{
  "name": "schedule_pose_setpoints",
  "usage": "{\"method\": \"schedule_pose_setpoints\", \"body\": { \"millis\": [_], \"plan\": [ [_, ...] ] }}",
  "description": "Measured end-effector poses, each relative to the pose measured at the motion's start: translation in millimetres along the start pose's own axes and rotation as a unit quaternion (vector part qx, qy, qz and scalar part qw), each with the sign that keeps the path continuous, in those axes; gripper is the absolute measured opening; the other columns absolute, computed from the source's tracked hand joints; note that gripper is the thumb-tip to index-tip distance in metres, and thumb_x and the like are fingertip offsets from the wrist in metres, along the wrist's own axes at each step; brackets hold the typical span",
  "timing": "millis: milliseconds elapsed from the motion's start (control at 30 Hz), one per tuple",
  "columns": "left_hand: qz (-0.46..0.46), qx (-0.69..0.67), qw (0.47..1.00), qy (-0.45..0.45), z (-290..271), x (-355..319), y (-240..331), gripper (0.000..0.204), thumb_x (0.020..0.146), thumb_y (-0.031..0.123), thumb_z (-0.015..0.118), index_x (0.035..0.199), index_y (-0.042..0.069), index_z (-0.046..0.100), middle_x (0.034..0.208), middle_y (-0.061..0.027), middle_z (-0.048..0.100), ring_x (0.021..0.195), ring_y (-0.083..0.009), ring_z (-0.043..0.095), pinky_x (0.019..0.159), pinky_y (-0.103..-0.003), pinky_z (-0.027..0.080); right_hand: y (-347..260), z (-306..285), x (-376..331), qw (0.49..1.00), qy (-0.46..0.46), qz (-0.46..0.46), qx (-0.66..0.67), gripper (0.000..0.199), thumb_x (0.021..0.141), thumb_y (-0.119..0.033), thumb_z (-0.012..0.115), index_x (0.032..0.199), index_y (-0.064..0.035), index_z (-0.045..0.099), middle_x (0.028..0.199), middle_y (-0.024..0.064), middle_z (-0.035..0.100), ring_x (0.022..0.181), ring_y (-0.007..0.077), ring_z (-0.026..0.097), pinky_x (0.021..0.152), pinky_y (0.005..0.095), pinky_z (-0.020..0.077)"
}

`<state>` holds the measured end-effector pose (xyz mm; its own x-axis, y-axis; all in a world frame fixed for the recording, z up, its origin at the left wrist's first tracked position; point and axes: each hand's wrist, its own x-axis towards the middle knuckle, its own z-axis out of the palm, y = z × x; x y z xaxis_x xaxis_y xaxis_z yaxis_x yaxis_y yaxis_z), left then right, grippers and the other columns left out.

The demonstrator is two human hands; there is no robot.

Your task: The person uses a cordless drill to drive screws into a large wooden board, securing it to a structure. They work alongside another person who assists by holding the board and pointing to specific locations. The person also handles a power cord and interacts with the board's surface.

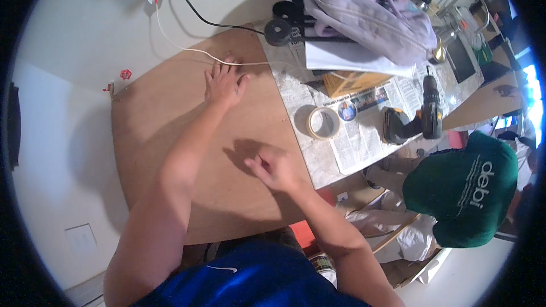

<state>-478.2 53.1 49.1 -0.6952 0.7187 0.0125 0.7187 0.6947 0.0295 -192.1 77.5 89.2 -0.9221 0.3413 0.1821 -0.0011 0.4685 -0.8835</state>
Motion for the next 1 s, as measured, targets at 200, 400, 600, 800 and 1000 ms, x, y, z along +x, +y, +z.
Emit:
{"method": "schedule_pose_setpoints", "body": {
  "millis": [200, 400, 600, 800, 1000],
  "plan": [
    [0.002, 0.020, 0.999, 0.025, 3.3, -2.2, -0.9, 0.069, 0.108, 0.061, 0.043, 0.166, 0.024, 0.041, 0.173, -0.0009, 0.034, 0.158, -0.0304, 0.032, 0.122, -0.067, 0.029, -0.6, -10.5, -112.8, 0.998, 0.029, 0.042, -0.044, 0.034, 0.089, -0.024, 0.084, 0.072, -0.0045, 0.062, 0.066, 0.0120, 0.061, 0.058, 0.0289, 0.061, 0.054, 0.0402, 0.0465],
    [0.024, 0.009, 0.998, 0.054, 11.3, 0.0, -3.0, 0.070, 0.108, 0.061, 0.042, 0.164, 0.019, 0.044, 0.175, -0.0061, 0.033, 0.156, -0.0359, 0.034, 0.121, -0.066, 0.032, -8.9, -14.6, -112.3, 0.997, 0.038, 0.058, -0.038, 0.038, 0.089, -0.032, 0.083, 0.070, -0.0062, 0.062, 0.067, 0.0125, 0.062, 0.061, 0.0331, 0.063, 0.056, 0.0430, 0.0483],
    [-0.009, 0.015, 1.000, 0.014, 8.8, -3.0, 2.5, 0.070, 0.108, 0.062, 0.043, 0.164, 0.018, 0.044, 0.176, -0.0020, 0.032, 0.159, -0.0326, 0.029, 0.126, -0.064, 0.026, -3.3, -12.1, -113.3, 0.997, 0.035, 0.029, -0.067, 0.036, 0.087, -0.028, 0.084, 0.071, -0.0044, 0.063, 0.065, 0.0112, 0.062, 0.057, 0.0265, 0.062, 0.054, 0.0384, 0.0474],
    [-0.004, -0.018, 0.999, 0.031, -3.2, -9.3, 1.1, 0.069, 0.108, 0.061, 0.044, 0.164, 0.020, 0.045, 0.175, -0.0044, 0.032, 0.160, -0.0338, 0.027, 0.128, -0.066, 0.023, -12.6, -9.7, -113.2, 0.997, 0.032, 0.049, -0.056, 0.036, 0.085, -0.028, 0.085, 0.070, -0.0034, 0.063, 0.064, 0.0123, 0.060, 0.056, 0.0286, 0.063, 0.053, 0.0388, 0.0476],
    [-0.003, -0.037, 0.998, 0.047, -12.4, -12.0, 2.0, 0.068, 0.107, 0.060, 0.047, 0.162, 0.019, 0.047, 0.171, -0.0041, 0.038, 0.158, -0.0332, 0.030, 0.127, -0.066, 0.022, -17.0, -5.0, -107.5, 0.994, 0.035, 0.037, -0.097, 0.039, 0.087, -0.032, 0.085, 0.070, -0.0041, 0.063, 0.064, 0.0119, 0.060, 0.056, 0.0298, 0.062, 0.053, 0.0403, 0.0469]
  ]
}}
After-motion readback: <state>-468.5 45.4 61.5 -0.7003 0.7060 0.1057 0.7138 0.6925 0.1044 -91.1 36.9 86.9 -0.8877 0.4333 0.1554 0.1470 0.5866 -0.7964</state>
